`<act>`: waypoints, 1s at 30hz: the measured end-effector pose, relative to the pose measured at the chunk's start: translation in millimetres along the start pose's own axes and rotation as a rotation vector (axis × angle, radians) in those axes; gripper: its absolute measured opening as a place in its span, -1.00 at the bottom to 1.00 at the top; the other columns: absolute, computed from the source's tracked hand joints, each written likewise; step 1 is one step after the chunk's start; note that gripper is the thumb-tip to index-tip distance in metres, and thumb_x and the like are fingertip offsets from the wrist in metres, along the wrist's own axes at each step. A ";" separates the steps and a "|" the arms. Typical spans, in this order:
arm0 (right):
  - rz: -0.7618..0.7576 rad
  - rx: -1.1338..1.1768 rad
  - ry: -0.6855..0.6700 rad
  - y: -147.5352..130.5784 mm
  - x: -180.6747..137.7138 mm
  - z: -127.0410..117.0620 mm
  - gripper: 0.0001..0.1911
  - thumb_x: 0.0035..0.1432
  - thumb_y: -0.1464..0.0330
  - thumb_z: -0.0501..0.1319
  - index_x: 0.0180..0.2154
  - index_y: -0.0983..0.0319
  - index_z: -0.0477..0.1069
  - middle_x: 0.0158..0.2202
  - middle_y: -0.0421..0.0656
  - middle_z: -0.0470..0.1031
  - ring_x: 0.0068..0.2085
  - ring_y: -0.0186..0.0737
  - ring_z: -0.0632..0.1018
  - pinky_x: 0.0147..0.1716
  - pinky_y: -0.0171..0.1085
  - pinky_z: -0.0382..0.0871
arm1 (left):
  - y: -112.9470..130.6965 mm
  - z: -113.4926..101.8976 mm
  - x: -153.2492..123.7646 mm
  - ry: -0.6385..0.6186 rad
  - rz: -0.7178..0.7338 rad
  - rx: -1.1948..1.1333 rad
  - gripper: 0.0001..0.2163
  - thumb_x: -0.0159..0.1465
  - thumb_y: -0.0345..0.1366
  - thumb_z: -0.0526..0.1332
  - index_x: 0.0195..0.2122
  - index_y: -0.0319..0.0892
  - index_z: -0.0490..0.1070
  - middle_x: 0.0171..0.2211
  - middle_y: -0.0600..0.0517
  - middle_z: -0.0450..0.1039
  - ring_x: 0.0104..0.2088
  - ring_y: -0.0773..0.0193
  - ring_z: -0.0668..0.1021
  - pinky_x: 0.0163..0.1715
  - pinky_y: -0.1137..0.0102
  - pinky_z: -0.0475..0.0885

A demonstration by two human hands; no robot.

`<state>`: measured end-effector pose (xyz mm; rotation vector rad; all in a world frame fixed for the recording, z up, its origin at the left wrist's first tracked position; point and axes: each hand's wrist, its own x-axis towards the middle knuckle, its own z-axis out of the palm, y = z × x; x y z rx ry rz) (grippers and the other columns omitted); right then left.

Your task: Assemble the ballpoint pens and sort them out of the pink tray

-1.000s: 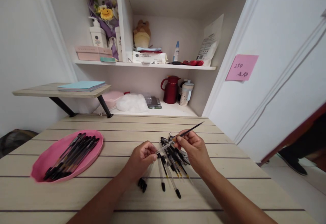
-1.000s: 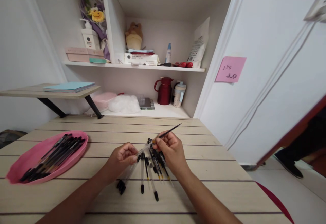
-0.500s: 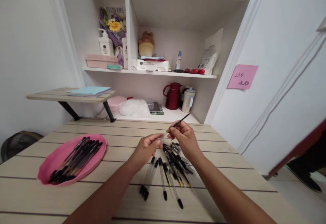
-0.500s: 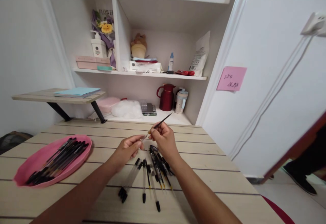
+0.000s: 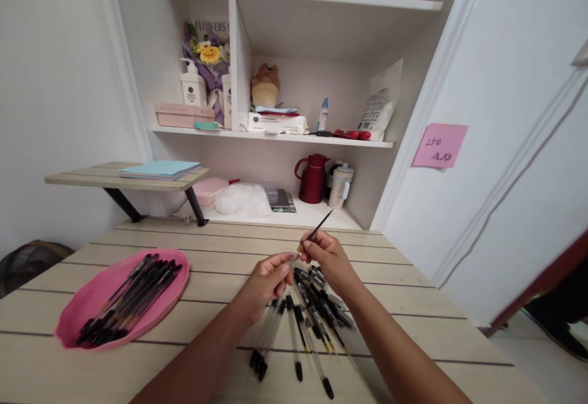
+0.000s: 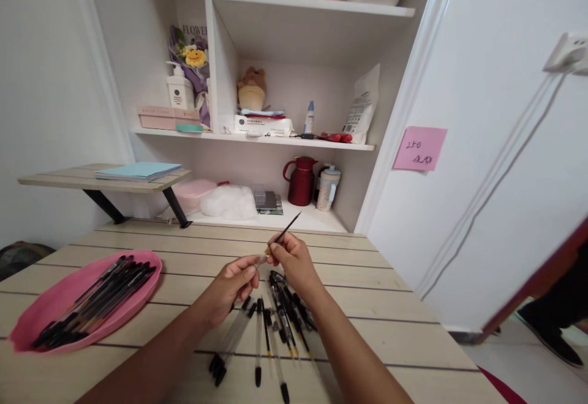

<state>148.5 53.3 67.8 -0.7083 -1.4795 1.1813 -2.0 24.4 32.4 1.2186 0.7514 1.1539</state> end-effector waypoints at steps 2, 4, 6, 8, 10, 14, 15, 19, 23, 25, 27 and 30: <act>-0.005 -0.109 -0.040 -1.9 -0.8 0.5 -0.87 -0.06 0.34 0.19 -0.43 0.27 0.36 -0.59 -0.25 0.36 -0.56 -0.41 0.33 -0.55 -0.38 0.18 | 2.4 2.2 -0.3 0.016 0.001 0.001 -0.69 0.10 -0.22 0.15 -0.14 -0.23 0.36 -0.59 0.11 0.30 -0.72 0.57 0.20 -0.73 0.56 -0.04; 0.023 -0.156 -0.061 -3.5 -1.6 1.2 -0.84 -0.09 0.32 0.22 -0.42 0.28 0.38 -0.58 -0.25 0.35 -0.57 -0.43 0.30 -0.56 -0.39 0.17 | 4.6 3.6 -0.8 0.017 0.018 -0.012 -0.71 0.10 -0.22 0.15 -0.17 -0.23 0.37 -0.59 0.11 0.30 -0.72 0.57 0.20 -0.73 0.56 -0.04; 0.083 -0.121 -0.076 -5.3 -1.8 0.9 -0.77 -0.11 0.29 0.22 -0.35 0.27 0.39 -0.54 -0.25 0.37 -0.59 -0.44 0.29 -0.57 -0.39 0.18 | 6.0 3.2 -1.4 0.007 0.021 -0.046 -0.73 0.11 -0.23 0.14 -0.19 -0.21 0.38 -0.57 0.11 0.31 -0.71 0.57 0.21 -0.72 0.56 -0.02; 0.135 -0.075 -0.067 -6.8 -0.7 -1.9 -0.71 -0.09 0.25 0.21 -0.29 0.25 0.37 -0.49 -0.24 0.39 -0.61 -0.46 0.29 -0.59 -0.39 0.17 | 6.1 0.5 -1.3 0.004 -0.002 -0.097 -0.75 0.10 -0.24 0.14 -0.21 -0.22 0.38 -0.56 0.09 0.33 -0.70 0.56 0.23 -0.71 0.56 0.01; 0.159 -0.099 -0.011 -6.0 1.3 -7.8 -0.73 -0.07 0.23 0.17 -0.31 0.26 0.35 -0.48 -0.23 0.38 -0.62 -0.48 0.28 -0.62 -0.40 0.15 | 4.8 -4.4 -0.4 0.016 -0.030 -0.161 -0.77 0.09 -0.26 0.16 -0.24 -0.24 0.39 -0.55 0.07 0.34 -0.68 0.53 0.27 -0.68 0.56 0.07; 0.243 -0.381 -0.002 6.9 2.9 -21.6 -0.83 -0.06 0.29 0.14 -0.49 0.28 0.33 -0.60 -0.25 0.33 -0.65 -0.46 0.28 -0.65 -0.42 0.10 | 0.3 -16.6 2.4 0.076 -0.013 -0.310 -0.80 0.05 -0.34 0.21 -0.28 -0.25 0.41 -0.53 0.06 0.35 -0.59 0.49 0.35 -0.56 0.54 0.20; 0.273 -0.476 -0.048 11.8 2.0 -23.2 -0.85 -0.07 0.32 0.14 -0.52 0.28 0.33 -0.63 -0.26 0.32 -0.65 -0.45 0.28 -0.65 -0.42 0.10 | -0.9 -19.2 2.9 0.084 0.001 -0.339 -0.80 0.04 -0.36 0.21 -0.27 -0.24 0.41 -0.52 0.06 0.36 -0.56 0.47 0.37 -0.52 0.53 0.23; 0.298 -0.844 -0.280 28.5 -3.8 -18.2 -0.93 -0.14 0.42 0.14 -0.55 0.28 0.38 -0.63 -0.23 0.36 -0.58 -0.40 0.33 -0.58 -0.41 0.12 | -5.2 -25.5 3.3 0.097 0.016 -0.394 -0.80 0.05 -0.38 0.22 -0.25 -0.21 0.40 -0.48 0.04 0.37 -0.46 0.41 0.42 -0.36 0.45 0.29; 0.235 -1.091 -0.347 33.1 -5.5 -10.9 -0.88 -0.16 0.45 0.13 -0.52 0.25 0.45 -0.52 -0.19 0.46 -0.48 -0.34 0.38 -0.51 -0.39 0.12 | -9.2 -28.7 3.7 0.113 0.010 -0.383 -0.78 0.08 -0.36 0.20 -0.21 -0.20 0.39 -0.47 0.04 0.37 -0.48 0.43 0.40 -0.40 0.47 0.28; 0.237 -1.122 -0.345 32.1 -4.5 -12.7 -0.86 -0.16 0.45 0.13 -0.51 0.24 0.47 -0.51 -0.18 0.47 -0.47 -0.32 0.40 -0.51 -0.39 0.13 | -11.0 -30.5 4.5 0.107 0.013 -0.384 -0.76 0.09 -0.36 0.19 -0.19 -0.20 0.38 -0.48 0.04 0.36 -0.48 0.44 0.40 -0.41 0.49 0.27; 0.254 -1.129 -0.330 30.1 -2.8 -18.1 -0.86 -0.16 0.43 0.14 -0.51 0.23 0.48 -0.51 -0.18 0.48 -0.47 -0.31 0.41 -0.51 -0.39 0.14 | -12.5 -32.5 5.5 0.107 0.012 -0.391 -0.76 0.09 -0.35 0.19 -0.17 -0.20 0.38 -0.47 0.05 0.36 -0.48 0.44 0.40 -0.41 0.48 0.28; 0.277 -1.156 -0.286 26.0 1.0 -30.4 -0.87 -0.16 0.43 0.16 -0.51 0.22 0.48 -0.51 -0.18 0.48 -0.47 -0.31 0.42 -0.51 -0.39 0.15 | -14.3 -35.6 7.0 0.128 0.001 -0.407 -0.75 0.09 -0.35 0.19 -0.17 -0.19 0.37 -0.47 0.05 0.35 -0.48 0.43 0.40 -0.40 0.47 0.29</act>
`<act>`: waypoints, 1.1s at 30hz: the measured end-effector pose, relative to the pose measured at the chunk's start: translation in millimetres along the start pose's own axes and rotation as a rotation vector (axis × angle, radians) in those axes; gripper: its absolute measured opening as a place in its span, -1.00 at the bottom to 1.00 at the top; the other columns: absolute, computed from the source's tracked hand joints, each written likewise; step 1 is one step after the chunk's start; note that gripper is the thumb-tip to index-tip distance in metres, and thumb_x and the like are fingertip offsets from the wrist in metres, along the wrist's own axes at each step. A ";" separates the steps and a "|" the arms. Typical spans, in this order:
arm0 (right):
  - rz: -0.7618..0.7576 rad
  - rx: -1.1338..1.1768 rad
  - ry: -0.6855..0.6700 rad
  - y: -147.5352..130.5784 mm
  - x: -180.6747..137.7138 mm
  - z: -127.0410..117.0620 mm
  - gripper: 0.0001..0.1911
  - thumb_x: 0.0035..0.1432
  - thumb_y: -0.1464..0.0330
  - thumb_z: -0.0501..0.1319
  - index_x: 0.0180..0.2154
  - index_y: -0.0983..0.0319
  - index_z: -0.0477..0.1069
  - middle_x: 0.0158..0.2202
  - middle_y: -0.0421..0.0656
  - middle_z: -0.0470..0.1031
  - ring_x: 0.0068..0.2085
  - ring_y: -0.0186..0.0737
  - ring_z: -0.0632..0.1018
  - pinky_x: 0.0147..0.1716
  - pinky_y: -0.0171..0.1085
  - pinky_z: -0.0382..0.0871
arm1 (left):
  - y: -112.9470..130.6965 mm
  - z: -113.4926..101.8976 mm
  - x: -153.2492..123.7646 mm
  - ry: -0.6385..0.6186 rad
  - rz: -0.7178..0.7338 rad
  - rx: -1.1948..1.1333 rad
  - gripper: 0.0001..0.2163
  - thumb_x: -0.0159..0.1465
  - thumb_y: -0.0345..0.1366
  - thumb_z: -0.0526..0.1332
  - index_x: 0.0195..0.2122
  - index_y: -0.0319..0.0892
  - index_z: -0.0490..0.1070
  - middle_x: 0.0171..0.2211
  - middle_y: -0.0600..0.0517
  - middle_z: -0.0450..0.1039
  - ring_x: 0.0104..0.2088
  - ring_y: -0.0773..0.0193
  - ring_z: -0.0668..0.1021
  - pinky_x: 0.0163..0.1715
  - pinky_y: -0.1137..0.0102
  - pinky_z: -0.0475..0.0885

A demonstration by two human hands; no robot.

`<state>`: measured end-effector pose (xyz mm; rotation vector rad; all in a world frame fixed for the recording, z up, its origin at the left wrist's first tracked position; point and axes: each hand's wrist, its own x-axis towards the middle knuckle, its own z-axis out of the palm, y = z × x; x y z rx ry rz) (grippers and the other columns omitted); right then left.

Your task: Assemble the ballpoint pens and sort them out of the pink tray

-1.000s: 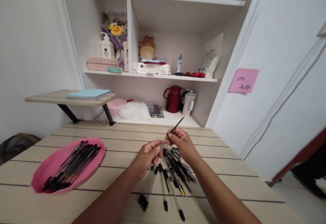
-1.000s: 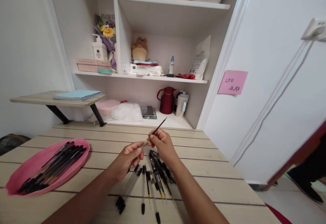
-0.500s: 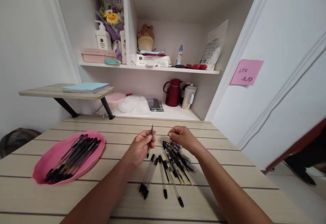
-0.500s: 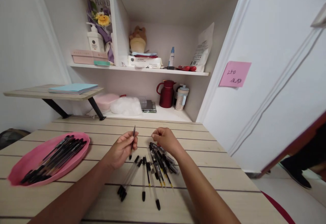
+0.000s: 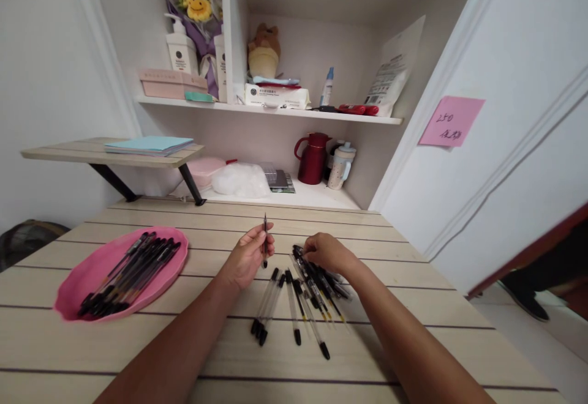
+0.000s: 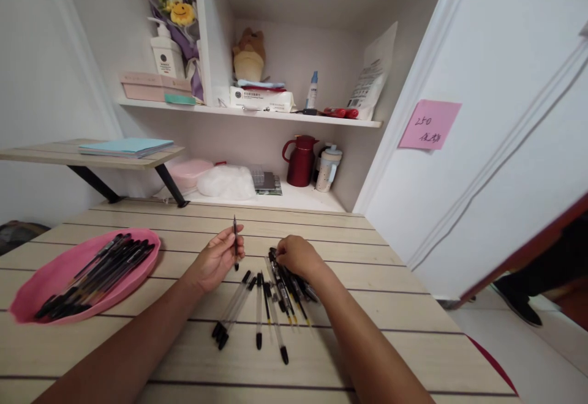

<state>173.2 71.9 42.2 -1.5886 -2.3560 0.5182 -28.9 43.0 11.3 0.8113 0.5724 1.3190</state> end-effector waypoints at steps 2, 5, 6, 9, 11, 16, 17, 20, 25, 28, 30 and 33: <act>0.038 -0.043 0.037 7.7 1.2 -6.2 -0.87 -0.16 0.44 0.16 -0.51 0.22 0.49 -0.50 -0.17 0.49 -0.45 -0.31 0.43 -0.49 -0.39 0.15 | -0.3 -1.9 1.1 0.011 0.001 -0.016 -0.75 0.09 -0.36 0.19 -0.17 -0.19 0.37 -0.47 0.06 0.35 -0.48 0.43 0.40 -0.39 0.46 0.30; 0.087 -0.127 0.085 17.9 3.4 -9.7 -0.86 -0.14 0.42 0.16 -0.49 0.22 0.49 -0.45 -0.14 0.50 -0.42 -0.27 0.44 -0.46 -0.37 0.16 | -0.9 -3.6 2.1 0.011 0.003 -0.035 -0.74 0.09 -0.37 0.20 -0.16 -0.18 0.37 -0.47 0.06 0.35 -0.47 0.43 0.40 -0.37 0.44 0.30; 0.096 -0.144 0.086 19.9 4.2 -8.3 -0.86 -0.14 0.42 0.16 -0.48 0.23 0.50 -0.44 -0.13 0.50 -0.41 -0.26 0.44 -0.45 -0.37 0.16 | -1.2 -3.9 2.3 0.010 0.000 -0.036 -0.74 0.08 -0.37 0.20 -0.16 -0.18 0.37 -0.47 0.06 0.35 -0.46 0.43 0.41 -0.36 0.43 0.31; 0.086 -0.148 0.069 19.0 6.8 1.9 -0.86 -0.12 0.41 0.16 -0.47 0.22 0.50 -0.43 -0.13 0.51 -0.38 -0.26 0.45 -0.43 -0.37 0.16 | -2.1 -3.9 2.2 0.015 -0.011 -0.036 -0.74 0.07 -0.36 0.21 -0.17 -0.19 0.38 -0.47 0.06 0.36 -0.46 0.42 0.41 -0.34 0.41 0.31; 0.067 -0.142 0.070 12.9 8.8 11.2 -0.85 -0.09 0.37 0.15 -0.45 0.21 0.49 -0.42 -0.14 0.51 -0.37 -0.26 0.45 -0.42 -0.37 0.16 | -3.1 -3.5 1.9 0.017 -0.019 -0.032 -0.73 0.06 -0.36 0.22 -0.17 -0.20 0.38 -0.47 0.05 0.36 -0.46 0.41 0.41 -0.34 0.40 0.31; 0.099 -0.198 0.137 -7.7 14.7 31.9 -0.79 -0.03 0.29 0.11 -0.44 0.24 0.47 -0.39 -0.04 0.51 -0.34 -0.19 0.46 -0.45 -0.33 0.15 | -6.7 -1.5 0.5 0.002 -0.022 0.001 -0.74 0.08 -0.35 0.21 -0.17 -0.21 0.38 -0.46 0.04 0.36 -0.45 0.41 0.41 -0.33 0.41 0.30; 0.125 -0.211 0.142 -10.2 15.9 34.9 -0.80 -0.05 0.29 0.12 -0.45 0.25 0.47 -0.39 -0.03 0.51 -0.34 -0.17 0.47 -0.46 -0.32 0.15 | -7.5 -0.7 0.2 0.000 -0.024 0.010 -0.74 0.08 -0.35 0.20 -0.17 -0.21 0.39 -0.46 0.04 0.36 -0.44 0.41 0.41 -0.33 0.42 0.29; 0.187 -0.174 0.164 -11.7 19.5 40.2 -0.83 -0.13 0.32 0.16 -0.50 0.27 0.46 -0.43 -0.01 0.51 -0.37 -0.15 0.47 -0.50 -0.32 0.14 | -9.2 2.6 -0.9 0.004 -0.037 0.038 -0.74 0.07 -0.34 0.21 -0.18 -0.21 0.40 -0.48 0.03 0.37 -0.45 0.41 0.41 -0.34 0.43 0.28; 0.240 0.293 0.196 1.2 21.7 38.5 -0.86 -0.20 0.34 0.18 -0.67 0.28 0.38 -0.66 -0.15 0.41 -0.55 -0.30 0.39 -0.59 -0.37 0.11 | -9.7 7.5 -3.0 -0.002 -0.043 0.066 -0.72 0.05 -0.31 0.23 -0.18 -0.23 0.41 -0.49 0.02 0.38 -0.47 0.40 0.40 -0.37 0.44 0.27; 0.238 0.458 0.158 9.1 19.5 36.1 -0.78 -0.16 0.28 0.16 -0.69 0.27 0.33 -0.77 -0.25 0.28 -0.69 -0.41 0.25 -0.69 -0.39 0.03 | -9.3 8.7 -3.9 -0.008 -0.044 0.081 -0.71 0.05 -0.31 0.24 -0.18 -0.23 0.41 -0.49 0.02 0.38 -0.48 0.41 0.40 -0.40 0.46 0.26; 0.229 0.569 0.126 11.3 17.7 33.4 -0.75 -0.14 0.25 0.15 -0.68 0.27 0.30 -0.79 -0.28 0.24 -0.73 -0.46 0.19 -0.73 -0.41 -0.01 | -8.9 9.6 -4.3 -0.008 -0.042 0.100 -0.71 0.05 -0.30 0.24 -0.18 -0.23 0.41 -0.50 0.02 0.37 -0.49 0.42 0.40 -0.41 0.46 0.25; 0.200 0.869 0.115 8.5 15.6 24.7 -0.79 -0.14 0.25 0.18 -0.60 0.27 0.30 -0.75 -0.30 0.27 -0.73 -0.49 0.18 -0.75 -0.44 -0.01 | -8.9 12.7 -5.0 0.011 -0.042 0.165 -0.70 0.04 -0.28 0.23 -0.18 -0.22 0.41 -0.50 0.04 0.37 -0.52 0.44 0.38 -0.47 0.50 0.22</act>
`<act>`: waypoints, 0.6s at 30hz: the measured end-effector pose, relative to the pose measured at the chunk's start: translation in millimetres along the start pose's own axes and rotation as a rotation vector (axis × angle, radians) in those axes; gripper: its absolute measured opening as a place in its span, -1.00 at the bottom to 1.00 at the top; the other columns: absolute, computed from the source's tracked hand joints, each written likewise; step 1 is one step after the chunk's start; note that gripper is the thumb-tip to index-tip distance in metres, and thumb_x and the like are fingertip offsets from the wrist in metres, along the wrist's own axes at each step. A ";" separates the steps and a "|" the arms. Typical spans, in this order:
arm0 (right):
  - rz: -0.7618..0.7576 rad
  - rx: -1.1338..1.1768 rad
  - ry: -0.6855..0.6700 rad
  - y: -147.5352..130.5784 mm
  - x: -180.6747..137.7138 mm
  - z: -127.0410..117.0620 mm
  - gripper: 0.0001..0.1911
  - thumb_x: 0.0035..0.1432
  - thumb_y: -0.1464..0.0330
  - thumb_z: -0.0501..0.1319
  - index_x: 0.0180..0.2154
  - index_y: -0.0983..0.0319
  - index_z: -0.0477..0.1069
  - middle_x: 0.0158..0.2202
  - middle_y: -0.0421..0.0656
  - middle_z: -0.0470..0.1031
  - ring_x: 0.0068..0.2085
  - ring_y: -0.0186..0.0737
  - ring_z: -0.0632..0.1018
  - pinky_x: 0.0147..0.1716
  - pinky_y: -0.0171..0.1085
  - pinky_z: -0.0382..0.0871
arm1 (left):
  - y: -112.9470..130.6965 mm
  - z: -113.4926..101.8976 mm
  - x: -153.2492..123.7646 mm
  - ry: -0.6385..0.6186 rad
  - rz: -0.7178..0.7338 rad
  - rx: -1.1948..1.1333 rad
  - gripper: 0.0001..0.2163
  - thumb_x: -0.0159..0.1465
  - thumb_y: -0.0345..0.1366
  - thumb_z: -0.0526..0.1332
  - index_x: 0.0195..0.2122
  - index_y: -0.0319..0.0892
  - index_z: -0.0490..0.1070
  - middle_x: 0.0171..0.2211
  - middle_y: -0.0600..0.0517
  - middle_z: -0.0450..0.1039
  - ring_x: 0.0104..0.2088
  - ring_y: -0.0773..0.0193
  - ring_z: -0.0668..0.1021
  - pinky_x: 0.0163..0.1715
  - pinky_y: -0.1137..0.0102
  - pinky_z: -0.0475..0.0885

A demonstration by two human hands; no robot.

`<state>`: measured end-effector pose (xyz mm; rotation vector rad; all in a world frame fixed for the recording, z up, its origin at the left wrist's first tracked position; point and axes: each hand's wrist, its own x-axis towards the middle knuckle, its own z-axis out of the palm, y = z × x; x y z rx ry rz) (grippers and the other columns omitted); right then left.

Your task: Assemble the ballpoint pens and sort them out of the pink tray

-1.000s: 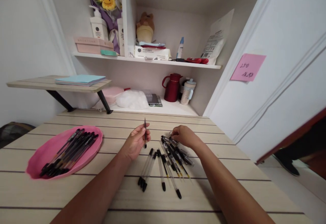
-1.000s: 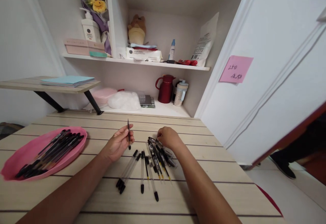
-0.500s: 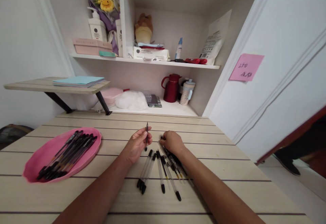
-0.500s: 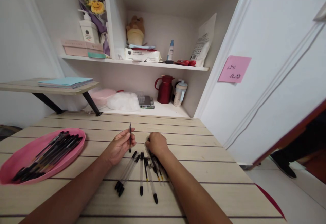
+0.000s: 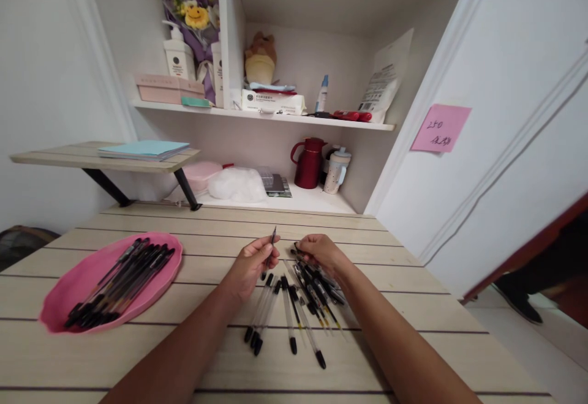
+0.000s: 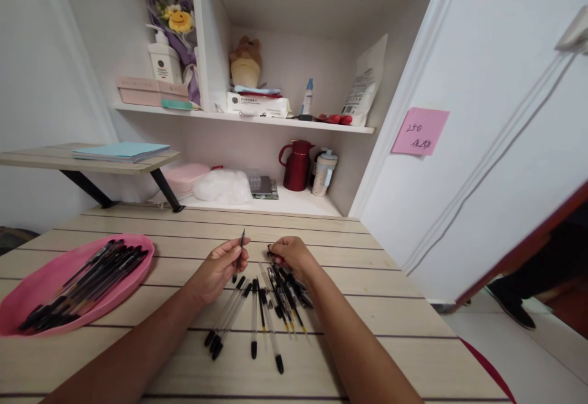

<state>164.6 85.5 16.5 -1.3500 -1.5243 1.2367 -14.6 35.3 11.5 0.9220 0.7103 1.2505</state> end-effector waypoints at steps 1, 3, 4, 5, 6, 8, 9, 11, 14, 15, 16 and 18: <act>-0.009 0.128 -0.009 -4.7 -1.3 -0.9 -0.80 -0.16 0.26 0.20 -0.55 0.28 0.32 -0.72 -0.29 0.29 -0.72 -0.50 0.20 -0.74 -0.45 -0.01 | 0.0 1.6 -0.3 0.015 -0.001 0.029 -0.70 0.04 -0.28 0.24 -0.18 -0.22 0.41 -0.51 0.05 0.37 -0.54 0.45 0.37 -0.50 0.51 0.21; -0.053 0.358 -0.018 -15.8 -4.9 -1.9 -0.77 -0.19 0.28 0.25 -0.44 0.28 0.36 -0.65 -0.27 0.34 -0.69 -0.51 0.23 -0.73 -0.47 0.01 | -0.4 5.6 -1.0 0.044 0.001 0.088 -0.70 0.02 -0.27 0.25 -0.20 -0.23 0.42 -0.52 0.05 0.37 -0.57 0.47 0.35 -0.56 0.53 0.18; -0.091 0.424 -0.012 -21.6 -7.2 -1.8 -0.74 -0.20 0.29 0.26 -0.39 0.28 0.37 -0.61 -0.26 0.36 -0.68 -0.51 0.25 -0.72 -0.47 0.02 | -0.8 7.8 -1.4 0.051 0.003 0.112 -0.70 0.02 -0.27 0.25 -0.21 -0.24 0.43 -0.52 0.05 0.37 -0.58 0.47 0.35 -0.58 0.54 0.16; -0.136 0.465 0.004 -27.0 -9.6 -1.1 -0.72 -0.19 0.29 0.26 -0.36 0.28 0.38 -0.58 -0.25 0.38 -0.66 -0.51 0.27 -0.71 -0.47 0.04 | -1.3 9.9 -1.8 0.053 0.004 0.128 -0.71 0.01 -0.27 0.25 -0.22 -0.24 0.43 -0.53 0.05 0.37 -0.60 0.48 0.34 -0.60 0.54 0.15; -0.184 0.490 0.030 -31.9 -12.1 0.0 -0.71 -0.19 0.30 0.26 -0.35 0.28 0.38 -0.55 -0.24 0.39 -0.64 -0.50 0.29 -0.70 -0.46 0.05 | -1.8 11.8 -2.2 0.050 0.003 0.138 -0.71 0.01 -0.27 0.25 -0.23 -0.24 0.44 -0.54 0.05 0.37 -0.60 0.48 0.33 -0.61 0.55 0.14; -0.267 0.506 0.104 -39.4 -16.8 3.4 -0.72 -0.18 0.29 0.26 -0.35 0.27 0.38 -0.52 -0.23 0.40 -0.61 -0.49 0.31 -0.67 -0.44 0.08 | -2.7 15.0 -2.8 0.043 -0.003 0.141 -0.72 0.00 -0.28 0.25 -0.24 -0.24 0.44 -0.55 0.06 0.36 -0.61 0.49 0.33 -0.63 0.55 0.13; -0.297 0.501 0.139 -41.8 -18.7 5.5 -0.73 -0.18 0.29 0.27 -0.35 0.26 0.38 -0.52 -0.24 0.40 -0.61 -0.48 0.32 -0.66 -0.43 0.09 | -3.0 16.1 -3.0 0.039 -0.006 0.139 -0.72 0.00 -0.28 0.25 -0.24 -0.23 0.45 -0.56 0.07 0.36 -0.62 0.49 0.33 -0.63 0.55 0.13; -0.334 0.476 0.175 -44.3 -21.6 9.4 -0.74 -0.17 0.29 0.27 -0.36 0.26 0.38 -0.54 -0.26 0.39 -0.60 -0.46 0.33 -0.64 -0.41 0.11 | -3.3 17.2 -3.2 0.028 -0.008 0.144 -0.73 0.00 -0.28 0.25 -0.24 -0.22 0.45 -0.56 0.07 0.36 -0.62 0.49 0.32 -0.63 0.55 0.13; -0.355 0.430 0.166 -44.3 -23.9 13.8 -0.74 -0.17 0.28 0.26 -0.37 0.26 0.38 -0.59 -0.27 0.36 -0.60 -0.44 0.32 -0.63 -0.40 0.11 | -3.1 16.9 -3.2 0.008 -0.005 0.168 -0.73 0.01 -0.28 0.24 -0.24 -0.21 0.45 -0.55 0.07 0.36 -0.62 0.49 0.32 -0.63 0.55 0.12; -0.356 0.418 0.157 -43.9 -24.5 14.9 -0.74 -0.17 0.28 0.26 -0.37 0.25 0.38 -0.59 -0.28 0.34 -0.60 -0.43 0.32 -0.63 -0.40 0.12 | -3.1 16.6 -3.1 0.000 -0.002 0.175 -0.73 0.01 -0.28 0.23 -0.23 -0.21 0.45 -0.55 0.07 0.36 -0.62 0.49 0.32 -0.63 0.54 0.12; -0.357 0.407 0.145 -43.5 -25.0 15.9 -0.75 -0.17 0.29 0.26 -0.37 0.26 0.38 -0.60 -0.28 0.34 -0.60 -0.43 0.32 -0.62 -0.40 0.13 | -3.0 16.2 -3.1 -0.006 0.002 0.180 -0.72 0.02 -0.28 0.23 -0.22 -0.21 0.45 -0.55 0.07 0.37 -0.62 0.49 0.32 -0.63 0.54 0.12; -0.360 0.386 0.117 -43.0 -26.2 17.8 -0.76 -0.16 0.30 0.25 -0.37 0.26 0.38 -0.59 -0.28 0.34 -0.60 -0.43 0.33 -0.60 -0.39 0.16 | -2.8 15.5 -3.2 -0.014 0.009 0.194 -0.70 0.02 -0.28 0.23 -0.20 -0.21 0.44 -0.54 0.06 0.37 -0.62 0.49 0.31 -0.63 0.54 0.12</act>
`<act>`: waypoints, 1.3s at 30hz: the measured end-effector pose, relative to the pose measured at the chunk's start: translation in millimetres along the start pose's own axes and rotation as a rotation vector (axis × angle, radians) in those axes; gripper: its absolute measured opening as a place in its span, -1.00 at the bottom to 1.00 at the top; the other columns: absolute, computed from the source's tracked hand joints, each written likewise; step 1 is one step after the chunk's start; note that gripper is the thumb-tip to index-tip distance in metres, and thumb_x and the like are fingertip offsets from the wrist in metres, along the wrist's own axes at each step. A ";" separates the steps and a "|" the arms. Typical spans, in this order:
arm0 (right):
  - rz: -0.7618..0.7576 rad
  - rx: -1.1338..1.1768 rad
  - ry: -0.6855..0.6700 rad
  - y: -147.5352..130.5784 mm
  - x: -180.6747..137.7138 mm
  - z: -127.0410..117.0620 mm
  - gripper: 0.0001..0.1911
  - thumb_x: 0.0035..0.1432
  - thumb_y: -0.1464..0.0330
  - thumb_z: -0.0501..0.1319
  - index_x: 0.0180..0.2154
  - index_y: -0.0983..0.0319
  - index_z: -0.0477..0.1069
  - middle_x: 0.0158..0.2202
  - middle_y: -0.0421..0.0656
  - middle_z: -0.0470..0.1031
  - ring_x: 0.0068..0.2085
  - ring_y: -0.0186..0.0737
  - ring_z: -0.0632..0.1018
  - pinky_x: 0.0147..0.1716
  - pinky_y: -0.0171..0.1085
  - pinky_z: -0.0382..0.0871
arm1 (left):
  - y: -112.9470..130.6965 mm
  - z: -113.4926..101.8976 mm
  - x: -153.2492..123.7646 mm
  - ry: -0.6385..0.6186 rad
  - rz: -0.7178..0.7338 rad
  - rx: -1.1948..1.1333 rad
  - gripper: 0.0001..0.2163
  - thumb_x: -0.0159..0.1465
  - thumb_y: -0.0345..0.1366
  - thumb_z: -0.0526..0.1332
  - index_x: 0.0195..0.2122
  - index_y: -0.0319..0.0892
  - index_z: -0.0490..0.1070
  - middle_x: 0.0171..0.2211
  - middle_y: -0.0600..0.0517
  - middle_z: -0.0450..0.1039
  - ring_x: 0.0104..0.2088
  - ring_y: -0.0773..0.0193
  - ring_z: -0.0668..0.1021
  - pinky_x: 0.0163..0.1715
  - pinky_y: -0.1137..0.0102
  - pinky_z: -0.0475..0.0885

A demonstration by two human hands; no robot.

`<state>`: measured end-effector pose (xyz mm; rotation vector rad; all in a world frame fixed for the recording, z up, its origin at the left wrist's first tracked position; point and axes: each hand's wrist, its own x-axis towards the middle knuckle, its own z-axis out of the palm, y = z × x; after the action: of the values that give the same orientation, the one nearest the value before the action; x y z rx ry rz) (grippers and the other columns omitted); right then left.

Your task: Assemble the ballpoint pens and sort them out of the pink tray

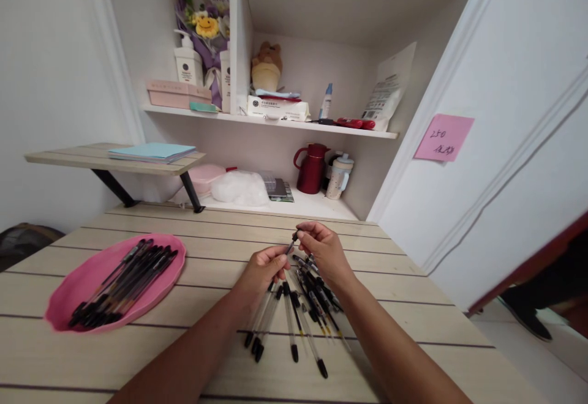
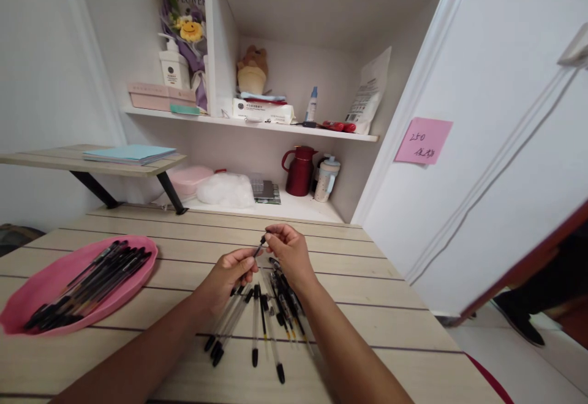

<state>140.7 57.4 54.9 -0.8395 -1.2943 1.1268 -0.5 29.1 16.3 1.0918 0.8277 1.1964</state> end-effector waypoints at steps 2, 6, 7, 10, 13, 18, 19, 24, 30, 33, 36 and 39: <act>-0.003 -0.022 -0.024 0.3 -1.3 1.5 -0.77 -0.15 0.31 0.25 -0.37 0.26 0.38 -0.57 -0.27 0.35 -0.59 -0.43 0.33 -0.58 -0.39 0.18 | 0.6 -0.5 -0.2 0.012 0.007 0.022 -0.69 0.02 -0.30 0.22 -0.18 -0.22 0.44 -0.53 0.05 0.38 -0.62 0.49 0.30 -0.63 0.54 0.11; -0.007 -0.043 -0.006 0.9 -2.0 2.3 -0.76 -0.16 0.34 0.25 -0.35 0.26 0.38 -0.56 -0.28 0.34 -0.60 -0.45 0.32 -0.58 -0.39 0.17 | 2.4 -0.5 -0.7 0.007 0.030 0.014 -0.67 -0.01 -0.41 0.21 -0.16 -0.20 0.44 -0.45 0.03 0.42 -0.60 0.50 0.32 -0.59 0.53 0.15; 0.000 -0.032 0.003 1.1 -1.7 1.7 -0.75 -0.16 0.34 0.26 -0.33 0.26 0.38 -0.57 -0.29 0.33 -0.60 -0.45 0.32 -0.58 -0.40 0.17 | 2.6 -0.1 -0.8 0.000 0.035 0.003 -0.66 -0.02 -0.42 0.21 -0.16 -0.20 0.44 -0.43 0.03 0.43 -0.59 0.50 0.33 -0.57 0.53 0.16; 0.073 0.025 -0.011 2.0 -0.4 -1.7 -0.72 -0.18 0.32 0.27 -0.33 0.28 0.40 -0.57 -0.27 0.33 -0.60 -0.46 0.31 -0.61 -0.41 0.13 | 1.8 1.9 -1.0 0.008 0.034 -0.022 -0.68 -0.02 -0.43 0.22 -0.19 -0.21 0.45 -0.43 0.02 0.43 -0.55 0.48 0.36 -0.51 0.52 0.21; 0.168 0.095 -0.071 2.5 0.2 -4.8 -0.73 -0.21 0.30 0.29 -0.39 0.30 0.42 -0.56 -0.25 0.34 -0.60 -0.47 0.28 -0.63 -0.42 0.08 | 0.9 4.4 -1.2 0.024 0.030 -0.040 -0.71 -0.02 -0.40 0.24 -0.21 -0.24 0.46 -0.43 -0.01 0.45 -0.51 0.42 0.41 -0.47 0.48 0.25; 0.144 0.025 -0.120 3.5 -2.7 -1.1 -0.79 -0.15 0.29 0.25 -0.47 0.31 0.39 -0.65 -0.30 0.27 -0.64 -0.50 0.21 -0.65 -0.43 0.02 | 2.0 6.0 -2.1 0.058 0.033 -0.037 -0.73 -0.01 -0.36 0.25 -0.24 -0.25 0.45 -0.41 -0.02 0.45 -0.51 0.40 0.43 -0.48 0.47 0.28; 0.122 0.002 -0.120 4.0 -3.5 0.8 -0.80 -0.14 0.29 0.25 -0.49 0.31 0.38 -0.66 -0.31 0.26 -0.64 -0.49 0.20 -0.65 -0.43 0.03 | 2.0 5.9 -2.1 0.073 0.030 -0.027 -0.73 -0.01 -0.35 0.25 -0.23 -0.25 0.44 -0.42 -0.02 0.45 -0.51 0.40 0.43 -0.49 0.48 0.27; 0.042 -0.056 -0.037 8.9 -5.5 8.3 -0.81 -0.13 0.29 0.23 -0.57 0.29 0.31 -0.69 -0.33 0.23 -0.64 -0.47 0.22 -0.63 -0.42 0.06 | -0.6 6.0 -1.2 0.127 0.042 0.068 -0.71 0.03 -0.30 0.21 -0.20 -0.25 0.41 -0.51 0.04 0.40 -0.61 0.46 0.37 -0.61 0.53 0.22; 0.034 -0.082 -0.027 13.2 -7.8 10.8 -0.80 -0.09 0.29 0.20 -0.57 0.28 0.28 -0.66 -0.29 0.31 -0.63 -0.46 0.22 -0.63 -0.42 0.06 | -3.0 7.6 -0.4 0.136 0.058 0.101 -0.79 0.05 -0.23 0.18 -0.35 -0.26 0.42 -0.61 0.11 0.31 -0.70 0.54 0.21 -0.72 0.57 0.06; 0.002 -0.081 -0.041 15.4 -9.9 12.6 -0.80 -0.07 0.29 0.19 -0.57 0.29 0.29 -0.65 -0.29 0.30 -0.64 -0.47 0.19 -0.64 -0.42 0.02 | -2.5 8.0 -0.6 0.156 0.071 0.118 -0.82 0.05 -0.23 0.17 -0.43 -0.26 0.41 -0.62 0.10 0.30 -0.71 0.54 0.20 -0.74 0.57 0.02; -0.017 -0.054 -0.045 18.2 -11.6 14.7 -0.81 -0.06 0.29 0.18 -0.55 0.29 0.31 -0.65 -0.30 0.27 -0.62 -0.47 0.19 -0.63 -0.42 0.02 | -1.0 8.0 -1.0 0.167 0.074 0.140 -0.82 0.06 -0.23 0.16 -0.50 -0.26 0.39 -0.63 0.10 0.29 -0.73 0.55 0.18 -0.75 0.56 -0.02; -0.018 -0.043 -0.042 20.0 -12.4 16.3 -0.81 -0.06 0.28 0.18 -0.53 0.29 0.33 -0.65 -0.31 0.25 -0.62 -0.47 0.18 -0.62 -0.41 0.02 | 1.0 7.4 -1.5 0.153 0.087 0.144 -0.81 0.06 -0.22 0.16 -0.53 -0.26 0.36 -0.66 0.11 0.27 -0.74 0.56 0.16 -0.76 0.56 -0.03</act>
<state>122.4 49.2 34.5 -0.8384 -1.3628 1.1104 5.8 26.0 19.3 1.1732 1.0059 1.3216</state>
